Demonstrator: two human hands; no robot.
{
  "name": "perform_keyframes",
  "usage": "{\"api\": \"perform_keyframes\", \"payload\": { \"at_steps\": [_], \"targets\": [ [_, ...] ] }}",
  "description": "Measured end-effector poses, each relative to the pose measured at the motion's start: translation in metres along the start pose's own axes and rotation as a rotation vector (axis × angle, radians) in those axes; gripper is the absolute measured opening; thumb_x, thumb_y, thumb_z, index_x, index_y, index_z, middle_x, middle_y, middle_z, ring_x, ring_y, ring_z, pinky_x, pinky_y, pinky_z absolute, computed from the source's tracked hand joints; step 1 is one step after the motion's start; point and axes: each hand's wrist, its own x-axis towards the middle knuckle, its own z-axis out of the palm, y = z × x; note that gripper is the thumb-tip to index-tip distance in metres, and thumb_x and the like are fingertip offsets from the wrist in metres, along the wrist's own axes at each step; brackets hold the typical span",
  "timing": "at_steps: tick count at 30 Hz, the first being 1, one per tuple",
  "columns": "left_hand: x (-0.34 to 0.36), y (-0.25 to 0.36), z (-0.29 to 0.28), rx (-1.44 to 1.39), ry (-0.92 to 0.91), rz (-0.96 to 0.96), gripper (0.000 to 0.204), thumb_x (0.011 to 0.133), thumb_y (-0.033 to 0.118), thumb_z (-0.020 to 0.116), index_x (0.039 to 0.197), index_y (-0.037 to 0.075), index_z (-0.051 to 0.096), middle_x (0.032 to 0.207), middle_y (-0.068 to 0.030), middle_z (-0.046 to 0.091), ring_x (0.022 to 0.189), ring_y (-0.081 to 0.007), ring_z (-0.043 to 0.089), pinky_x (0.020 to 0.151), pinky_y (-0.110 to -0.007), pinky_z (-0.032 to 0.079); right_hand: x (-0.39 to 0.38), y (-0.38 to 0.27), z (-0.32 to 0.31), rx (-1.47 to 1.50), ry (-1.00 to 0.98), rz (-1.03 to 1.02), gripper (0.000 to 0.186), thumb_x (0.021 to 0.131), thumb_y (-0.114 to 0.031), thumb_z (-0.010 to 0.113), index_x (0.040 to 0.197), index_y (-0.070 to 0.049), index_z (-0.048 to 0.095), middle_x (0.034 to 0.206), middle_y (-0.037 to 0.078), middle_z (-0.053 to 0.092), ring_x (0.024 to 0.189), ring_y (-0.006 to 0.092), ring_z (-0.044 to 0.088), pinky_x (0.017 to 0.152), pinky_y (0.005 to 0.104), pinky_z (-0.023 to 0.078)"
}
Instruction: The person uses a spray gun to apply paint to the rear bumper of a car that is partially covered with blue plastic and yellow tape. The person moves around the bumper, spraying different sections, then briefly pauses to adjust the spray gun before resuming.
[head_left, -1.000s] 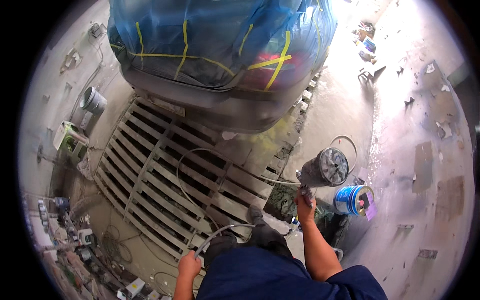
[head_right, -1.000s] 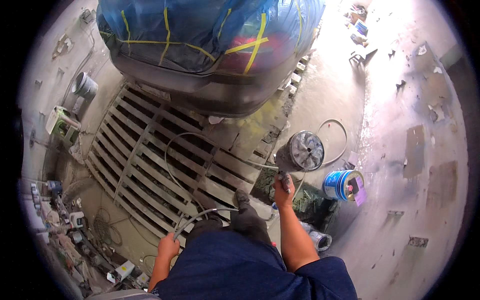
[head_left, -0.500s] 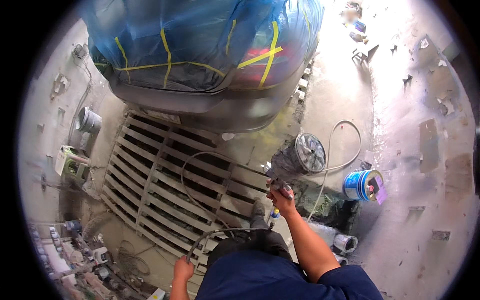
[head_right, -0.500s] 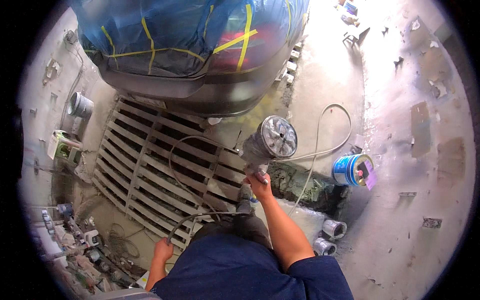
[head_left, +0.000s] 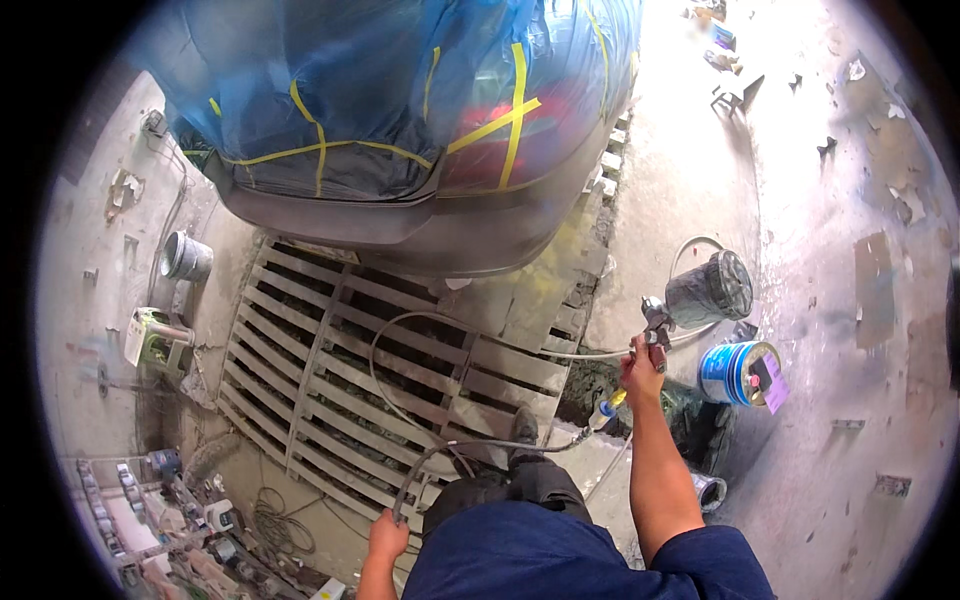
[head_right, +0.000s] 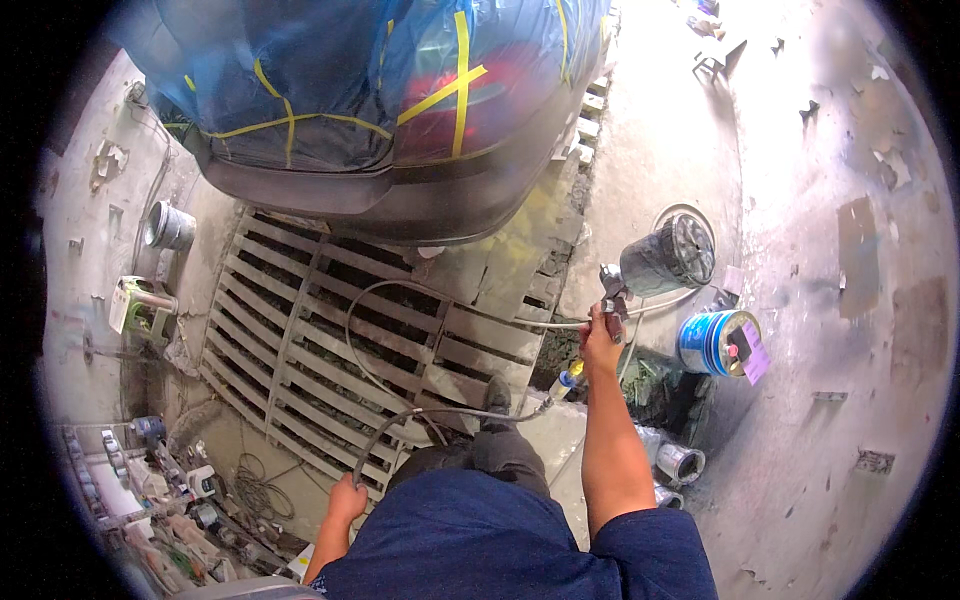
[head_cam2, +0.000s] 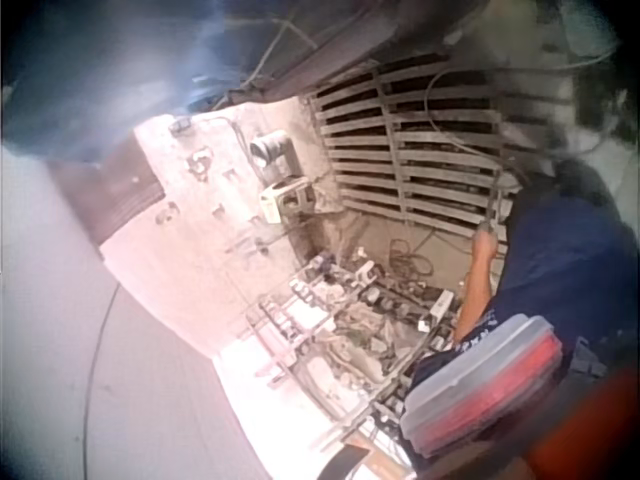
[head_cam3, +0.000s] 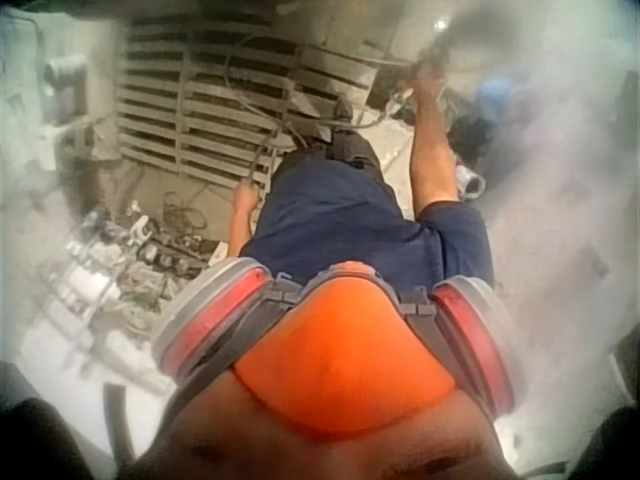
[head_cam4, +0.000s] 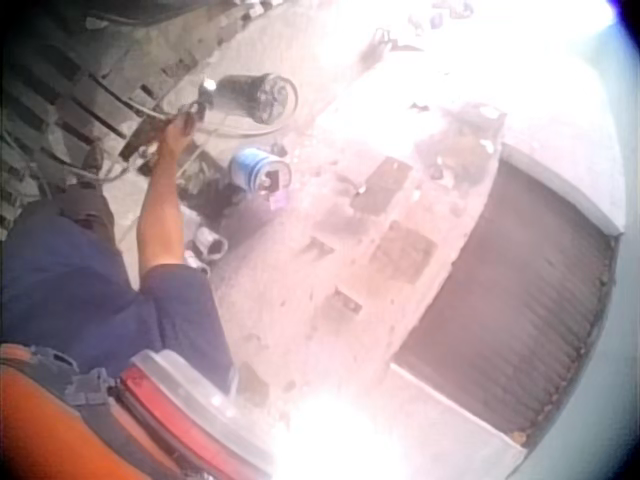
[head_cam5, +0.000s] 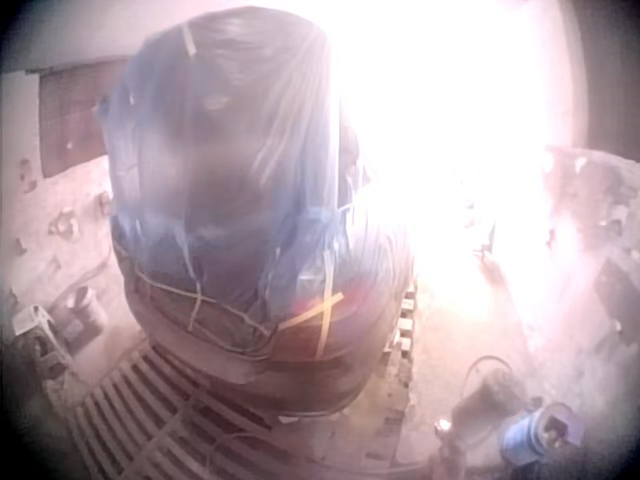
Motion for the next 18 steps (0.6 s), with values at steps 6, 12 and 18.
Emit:
{"api": "perform_keyframes", "payload": {
  "at_steps": [6, 12, 18],
  "targets": [
    [0.003, -0.027, 0.002, 0.013, 0.018, -0.003, 0.025, 0.073, 0.017, 0.053, 0.089, -0.003, 0.054, 0.084, -0.0265, 0.061, 0.085, -0.0425, 0.058, 0.073, -0.048, 0.046, -0.045, 0.027, 0.012, -0.200, -0.231, -0.001, 0.017, 0.084, -0.028, 0.064, 0.081, -0.012, 0.058, 0.057, -0.002, 0.052, 0.046, 0.0061, 0.046, 0.040, 0.0224, 0.034],
    [0.002, -0.087, 0.025, -0.022, -0.066, -0.022, 0.025, 0.074, 0.019, 0.054, 0.089, -0.001, 0.057, 0.087, -0.0257, 0.061, 0.088, -0.0416, 0.058, 0.076, -0.047, 0.045, -0.153, 0.070, 0.009, -0.761, -0.843, -0.495, 0.028, 0.080, -0.014, 0.061, 0.107, -0.007, 0.059, 0.096, 0.007, 0.059, 0.085, 0.0209, 0.054, 0.074, 0.0326, 0.042],
    [-0.003, -0.171, 0.060, -0.036, -0.189, -0.019, 0.027, 0.073, 0.020, 0.055, 0.091, 0.001, 0.059, 0.089, -0.0239, 0.062, 0.090, -0.0404, 0.057, 0.078, -0.046, 0.045, -0.235, 0.096, 0.005, -0.963, -0.852, -0.655, 0.035, 0.078, -0.016, 0.060, 0.111, -0.006, 0.057, 0.113, 0.013, 0.058, 0.104, 0.0292, 0.053, 0.091, 0.0386, 0.040]
  ]
}}
